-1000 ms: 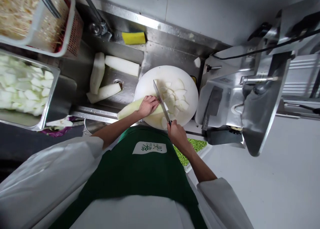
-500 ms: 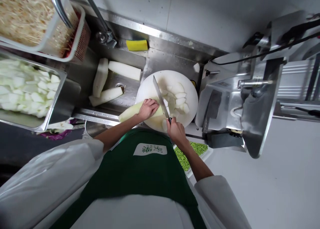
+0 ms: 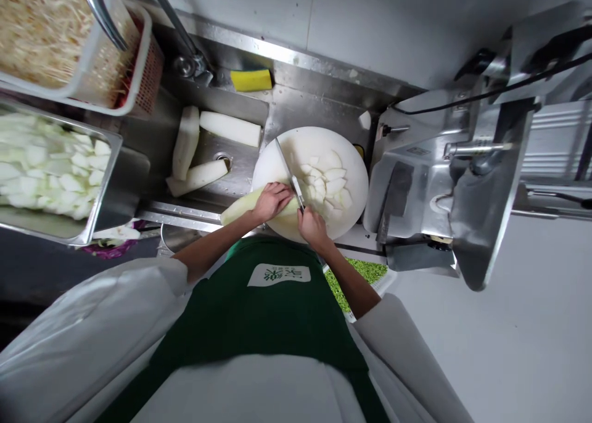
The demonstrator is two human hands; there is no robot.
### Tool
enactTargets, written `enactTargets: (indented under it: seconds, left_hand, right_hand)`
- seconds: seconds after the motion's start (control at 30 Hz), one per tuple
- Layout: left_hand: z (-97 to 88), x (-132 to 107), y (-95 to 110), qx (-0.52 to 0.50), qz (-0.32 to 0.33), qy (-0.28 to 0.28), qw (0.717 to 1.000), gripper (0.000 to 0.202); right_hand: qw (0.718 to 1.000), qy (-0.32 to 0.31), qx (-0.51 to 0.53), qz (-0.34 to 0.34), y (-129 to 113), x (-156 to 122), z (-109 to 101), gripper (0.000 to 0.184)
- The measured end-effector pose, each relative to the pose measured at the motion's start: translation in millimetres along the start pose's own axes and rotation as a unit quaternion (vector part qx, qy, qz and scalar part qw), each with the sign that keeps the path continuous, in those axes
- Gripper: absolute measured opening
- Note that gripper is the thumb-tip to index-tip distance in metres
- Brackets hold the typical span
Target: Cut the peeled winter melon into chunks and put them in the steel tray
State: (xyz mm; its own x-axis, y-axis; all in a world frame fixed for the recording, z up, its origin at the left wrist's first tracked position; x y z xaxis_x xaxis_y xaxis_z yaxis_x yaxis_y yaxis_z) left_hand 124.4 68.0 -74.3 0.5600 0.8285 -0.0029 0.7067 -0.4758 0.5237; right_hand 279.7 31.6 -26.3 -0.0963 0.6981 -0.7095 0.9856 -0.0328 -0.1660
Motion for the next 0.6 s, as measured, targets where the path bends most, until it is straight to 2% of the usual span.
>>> enactTargets:
  seconds: [0.07,0.13,0.27,0.4,0.5,0.6]
  left_hand:
    - [-0.7,-3.1,-1.0,-0.001,0.0,0.002,1.0,0.035]
    - [-0.9,-4.5,-0.3,0.005,-0.006,0.004,1.0,0.035]
    - [-0.6,-2.9,3.8,0.016,-0.014,0.002,1.0,0.034]
    - [-0.6,-1.3,5.4,0.021,-0.016,-0.001,1.0,0.034]
    - [0.6,-1.9,3.7,0.017,-0.012,-0.001,1.0,0.033]
    - [2.0,-4.2,0.1,0.01,-0.006,0.003,1.0,0.034]
  right_hand:
    - [1.0,0.0,-0.003,-0.002,4.5,1.8,-4.3,0.036]
    - [1.0,0.004,-0.011,0.003,9.9,-8.0,-10.7,0.036]
    - [0.999,-0.004,-0.031,0.015,16.4,-50.1,-19.6,0.037]
    - [0.998,-0.045,-0.038,0.017,20.1,-79.8,-15.7,0.035]
    - [0.998,-0.053,-0.027,0.016,15.2,-68.7,-5.9,0.034]
    - [0.999,-0.034,-0.013,0.024,4.0,-37.5,6.3,0.034]
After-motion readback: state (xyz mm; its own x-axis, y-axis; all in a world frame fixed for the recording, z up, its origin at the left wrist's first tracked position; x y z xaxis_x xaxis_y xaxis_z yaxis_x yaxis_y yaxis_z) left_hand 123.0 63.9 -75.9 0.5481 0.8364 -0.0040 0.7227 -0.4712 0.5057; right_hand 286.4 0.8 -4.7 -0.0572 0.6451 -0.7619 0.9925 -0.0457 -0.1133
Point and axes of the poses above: each hand's wrist, its own x-axis towards the middle knuckle, its own z-axis out of the palm, y = z × x, the point moved 4 cm from there along x, towards the middle knuckle, and after that the axes turned 9 degrees about -y, right-handed, at the moved point
